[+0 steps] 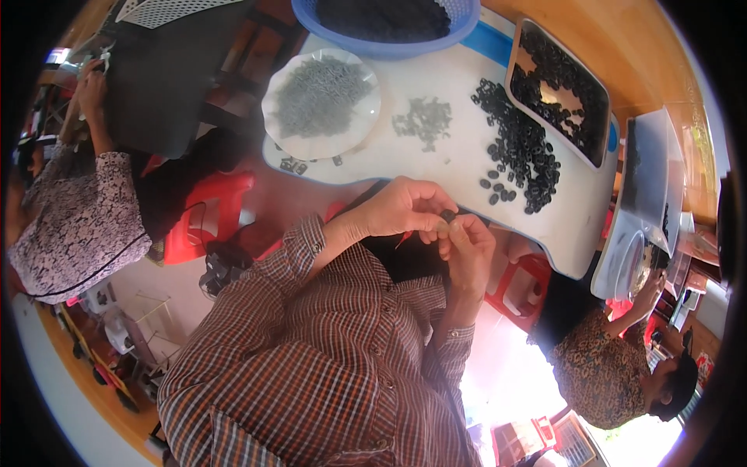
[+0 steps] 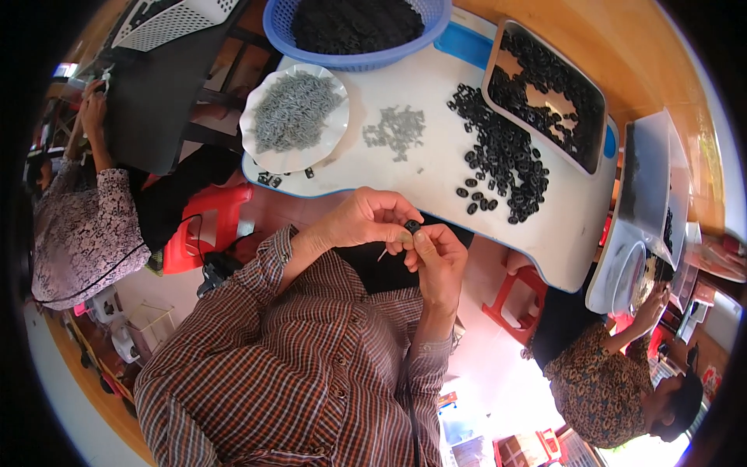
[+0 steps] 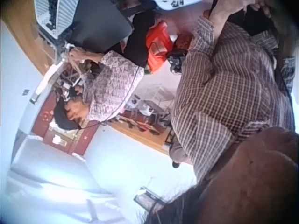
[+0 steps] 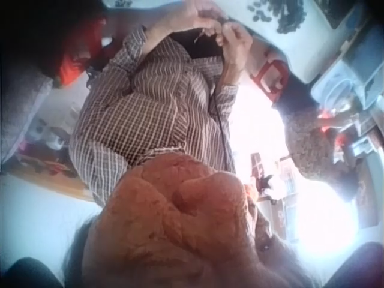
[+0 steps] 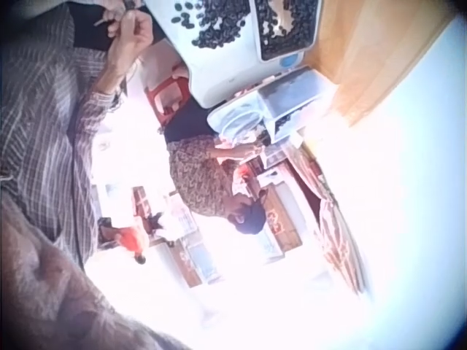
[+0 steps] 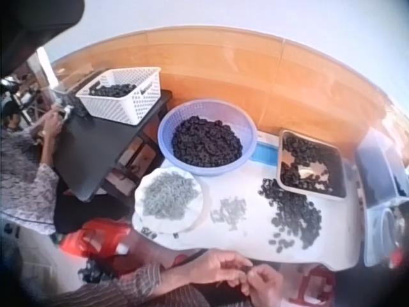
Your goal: The person assembles plastic cord locks by hand, repeatedly picking up small components from the table and fitting them together.
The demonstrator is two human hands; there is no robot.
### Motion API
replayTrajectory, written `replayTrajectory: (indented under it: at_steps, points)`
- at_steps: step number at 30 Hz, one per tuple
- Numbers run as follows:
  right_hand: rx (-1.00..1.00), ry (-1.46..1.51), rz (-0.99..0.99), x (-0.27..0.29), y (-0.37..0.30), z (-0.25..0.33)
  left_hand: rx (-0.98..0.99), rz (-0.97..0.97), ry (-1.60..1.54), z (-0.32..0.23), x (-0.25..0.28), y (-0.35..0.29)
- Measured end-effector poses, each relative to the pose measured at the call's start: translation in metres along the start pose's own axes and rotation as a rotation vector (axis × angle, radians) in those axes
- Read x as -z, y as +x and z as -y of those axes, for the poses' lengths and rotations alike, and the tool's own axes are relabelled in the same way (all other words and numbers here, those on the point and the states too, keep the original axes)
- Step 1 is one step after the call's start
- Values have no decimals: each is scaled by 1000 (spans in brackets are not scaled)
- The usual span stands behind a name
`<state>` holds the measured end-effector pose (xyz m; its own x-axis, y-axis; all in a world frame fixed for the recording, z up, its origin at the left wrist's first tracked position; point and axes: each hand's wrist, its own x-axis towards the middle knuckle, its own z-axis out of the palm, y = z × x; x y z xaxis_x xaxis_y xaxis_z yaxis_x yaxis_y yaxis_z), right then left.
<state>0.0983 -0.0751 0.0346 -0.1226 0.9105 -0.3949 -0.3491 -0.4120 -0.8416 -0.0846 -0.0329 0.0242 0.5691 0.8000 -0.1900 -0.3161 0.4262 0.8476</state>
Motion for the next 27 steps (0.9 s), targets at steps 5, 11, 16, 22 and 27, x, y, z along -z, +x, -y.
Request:
replayTrajectory:
  at_steps: [5, 11, 16, 22, 27]
  points:
    - [21, -66, -33, -10, 1, 0, -18, -49, 1, 3, -1, 0]
    - [123, -127, -117, -29, 1, -5, -64, -158, 13, -3, 4, 2]
    - [12, -304, -2, -28, -1, -1, -150, -306, 50, -24, 16, 7]
    - [15, -296, -94, -19, 2, -8, -519, -753, 556, -80, 60, 29]
    - [-2, -282, -103, -19, 0, -10, -731, -951, 1083, -124, 96, 43]
